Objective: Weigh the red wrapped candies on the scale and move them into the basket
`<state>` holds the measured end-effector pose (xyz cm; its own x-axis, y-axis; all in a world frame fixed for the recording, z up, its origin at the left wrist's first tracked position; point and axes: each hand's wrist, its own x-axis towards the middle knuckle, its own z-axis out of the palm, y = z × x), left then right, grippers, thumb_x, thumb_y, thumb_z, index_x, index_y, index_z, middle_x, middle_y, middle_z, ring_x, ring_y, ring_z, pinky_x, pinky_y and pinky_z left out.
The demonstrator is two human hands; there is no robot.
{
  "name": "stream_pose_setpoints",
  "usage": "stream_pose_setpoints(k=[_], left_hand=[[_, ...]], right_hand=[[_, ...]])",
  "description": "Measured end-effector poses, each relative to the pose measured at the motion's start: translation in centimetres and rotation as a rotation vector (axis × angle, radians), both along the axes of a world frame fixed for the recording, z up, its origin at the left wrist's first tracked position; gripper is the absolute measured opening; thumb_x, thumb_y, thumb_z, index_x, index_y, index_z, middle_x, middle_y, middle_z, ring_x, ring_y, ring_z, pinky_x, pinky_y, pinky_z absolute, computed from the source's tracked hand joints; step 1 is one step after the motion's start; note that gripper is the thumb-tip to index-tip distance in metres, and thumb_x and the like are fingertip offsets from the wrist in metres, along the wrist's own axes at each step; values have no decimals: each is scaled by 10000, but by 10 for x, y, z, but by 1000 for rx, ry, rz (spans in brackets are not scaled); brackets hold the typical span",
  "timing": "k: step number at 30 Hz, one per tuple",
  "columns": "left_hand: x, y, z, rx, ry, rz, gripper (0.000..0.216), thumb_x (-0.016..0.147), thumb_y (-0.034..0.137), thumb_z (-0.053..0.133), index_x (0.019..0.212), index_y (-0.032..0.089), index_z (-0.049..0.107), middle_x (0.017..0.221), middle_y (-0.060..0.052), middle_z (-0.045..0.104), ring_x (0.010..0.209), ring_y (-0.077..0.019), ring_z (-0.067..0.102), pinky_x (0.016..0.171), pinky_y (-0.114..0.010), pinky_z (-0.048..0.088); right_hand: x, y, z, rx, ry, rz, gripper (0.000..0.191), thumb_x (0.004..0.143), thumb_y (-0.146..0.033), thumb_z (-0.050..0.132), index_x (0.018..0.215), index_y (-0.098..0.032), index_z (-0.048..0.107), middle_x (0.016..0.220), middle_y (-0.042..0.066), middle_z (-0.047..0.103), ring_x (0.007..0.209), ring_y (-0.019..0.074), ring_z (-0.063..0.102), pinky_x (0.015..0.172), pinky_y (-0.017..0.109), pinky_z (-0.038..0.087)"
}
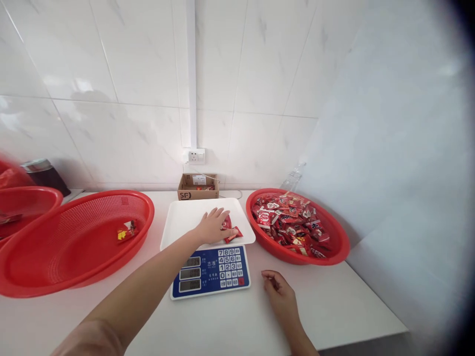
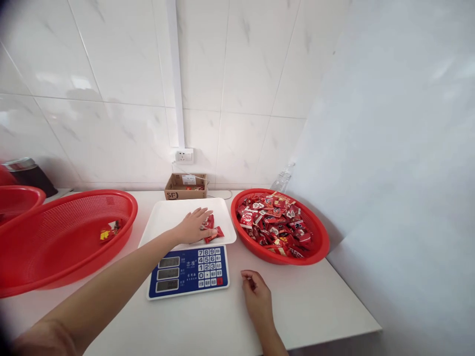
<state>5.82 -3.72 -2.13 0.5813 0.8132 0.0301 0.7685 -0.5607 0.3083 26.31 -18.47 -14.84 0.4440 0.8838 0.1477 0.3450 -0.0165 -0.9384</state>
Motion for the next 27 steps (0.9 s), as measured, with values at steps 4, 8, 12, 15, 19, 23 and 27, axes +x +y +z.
stream_pose_setpoints(k=[4, 8, 12, 15, 19, 23, 27], left_hand=[[7, 7, -2, 48, 11, -37, 744, 712, 719, 332, 1267, 231, 417, 1356, -124, 406, 1245, -305, 344, 991, -473, 277], [5, 4, -4, 129, 6, -51, 563, 754, 646, 353, 1079, 234, 557, 1128, -109, 550, 1076, -283, 476, 885, -420, 369], [6, 6, -7, 162, -13, -14, 437, 766, 561, 417, 948, 203, 590, 978, -102, 577, 947, -260, 536, 757, -360, 427], [6, 11, -7, 176, -58, 41, 375, 769, 524, 445, 893, 198, 582, 914, -85, 585, 879, -238, 559, 712, -331, 431], [0, 17, -7, 194, -157, 147, 326, 798, 497, 423, 811, 199, 556, 841, -58, 598, 789, -197, 576, 659, -293, 415], [-15, 25, 3, 213, -265, 300, 324, 818, 482, 395, 781, 193, 536, 758, -35, 609, 689, -156, 576, 592, -253, 392], [-57, 30, 30, 259, -331, 453, 310, 803, 484, 423, 818, 201, 548, 751, -24, 621, 665, -142, 572, 569, -230, 370]], right_hand=[[0, -1, -1, 11, -18, 10, 210, 690, -367, 532, 765, -205, 642, 701, 39, 646, 595, 172, 572, 584, 279, 489], [0, 0, 0, -2, -33, 27, 206, 691, -366, 534, 761, -208, 646, 680, 33, 644, 570, 168, 567, 565, 273, 488], [0, 1, 2, 0, -47, 23, 215, 680, -379, 534, 748, -210, 649, 718, 37, 658, 604, 175, 584, 585, 275, 494], [0, 1, 3, -19, -47, 21, 227, 681, -386, 524, 754, -210, 648, 721, 38, 658, 609, 175, 583, 590, 275, 494], [-1, 1, 5, -21, -50, 26, 230, 675, -387, 517, 746, -209, 646, 718, 40, 656, 604, 172, 580, 595, 273, 492], [-2, 0, 7, -23, -54, 23, 241, 668, -388, 517, 745, -198, 644, 709, 39, 654, 603, 169, 581, 599, 273, 495], [-3, -1, 9, -25, -57, 22, 256, 668, -391, 520, 754, -183, 643, 719, 45, 654, 604, 166, 578, 603, 276, 493]])
